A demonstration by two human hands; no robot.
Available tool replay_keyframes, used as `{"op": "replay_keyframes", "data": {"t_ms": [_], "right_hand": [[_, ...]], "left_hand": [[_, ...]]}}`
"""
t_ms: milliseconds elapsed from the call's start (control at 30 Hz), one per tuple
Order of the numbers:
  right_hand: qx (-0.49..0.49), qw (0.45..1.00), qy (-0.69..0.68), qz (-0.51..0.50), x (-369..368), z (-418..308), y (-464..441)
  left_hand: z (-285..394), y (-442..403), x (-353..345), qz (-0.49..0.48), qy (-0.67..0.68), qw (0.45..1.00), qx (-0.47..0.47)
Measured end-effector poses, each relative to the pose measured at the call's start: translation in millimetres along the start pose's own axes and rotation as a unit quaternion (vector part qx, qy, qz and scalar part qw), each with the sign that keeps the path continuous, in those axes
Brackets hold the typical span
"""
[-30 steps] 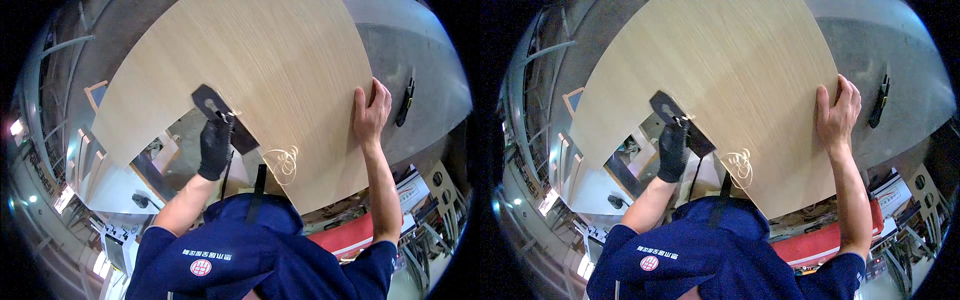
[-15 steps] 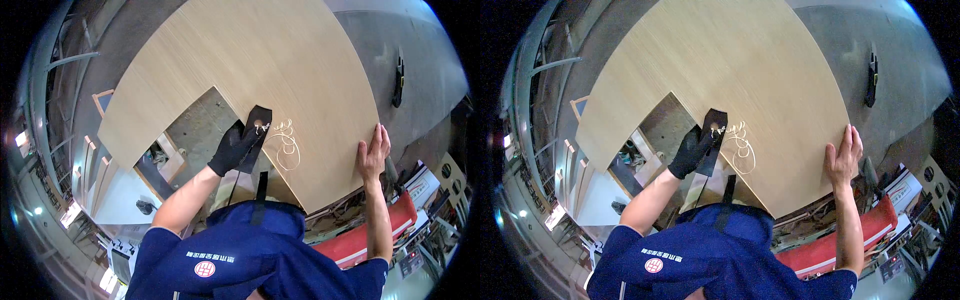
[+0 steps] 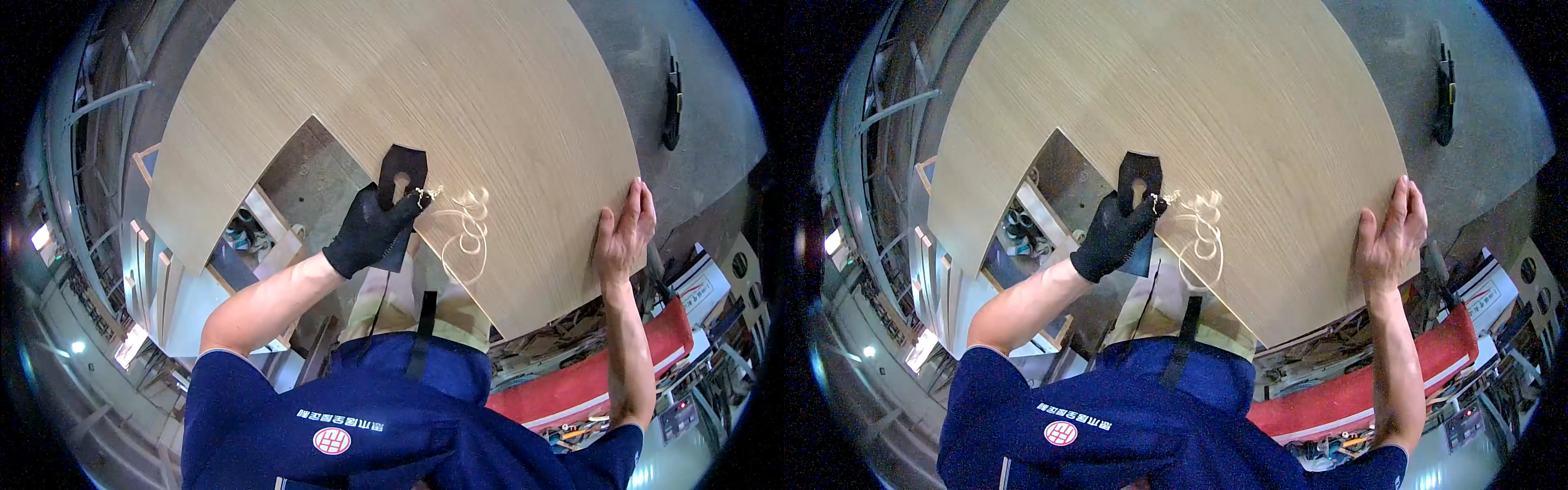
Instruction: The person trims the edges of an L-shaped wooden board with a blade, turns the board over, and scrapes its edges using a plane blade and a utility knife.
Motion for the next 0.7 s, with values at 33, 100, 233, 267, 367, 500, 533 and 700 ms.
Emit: {"op": "replay_keyframes", "data": {"t_ms": [33,100,233,267,367,500,533,700], "right_hand": [[0.000,1.000,0.000,0.006,0.7,0.0,1.7],[-0.008,0.999,0.032,-0.005,2.3,-3.1,2.0],[-0.011,1.000,0.018,0.002,2.6,-2.2,3.6],[-0.008,1.000,-0.003,0.005,0.2,1.6,4.3],[-0.016,1.000,0.005,0.004,2.4,0.7,4.1],[-0.029,1.000,-0.002,0.011,4.8,-4.5,2.9],[-0.034,0.999,0.002,0.015,4.7,-4.6,2.9],[-0.047,0.998,0.005,0.028,0.3,-3.4,5.1]], "left_hand": [[-6.2,1.1,-3.9,0.021,0.014,1.000,-0.006],[-10.5,1.9,-16.2,0.080,0.089,0.992,0.022],[5.3,13.1,-58.7,0.266,0.175,0.947,-0.027],[-6.3,17.6,-64.9,0.198,0.227,0.951,0.071],[-14.8,26.0,-73.7,0.148,0.288,0.943,0.074],[-19.9,41.4,-77.8,0.111,0.090,0.990,0.019],[-12.5,40.7,-80.1,0.127,0.115,0.984,0.051],[-4.0,42.7,-103.5,0.251,0.210,0.945,0.003]]}}
Point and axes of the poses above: each hand's wrist, its own y-axis away from the middle knuckle, its own x-axis out of the back of the hand, z = x × y, the point moved 6 cm from there along -y, towards the middle knuckle, and after that the axes turned 1 degree about -y, right-handed, at the moved point
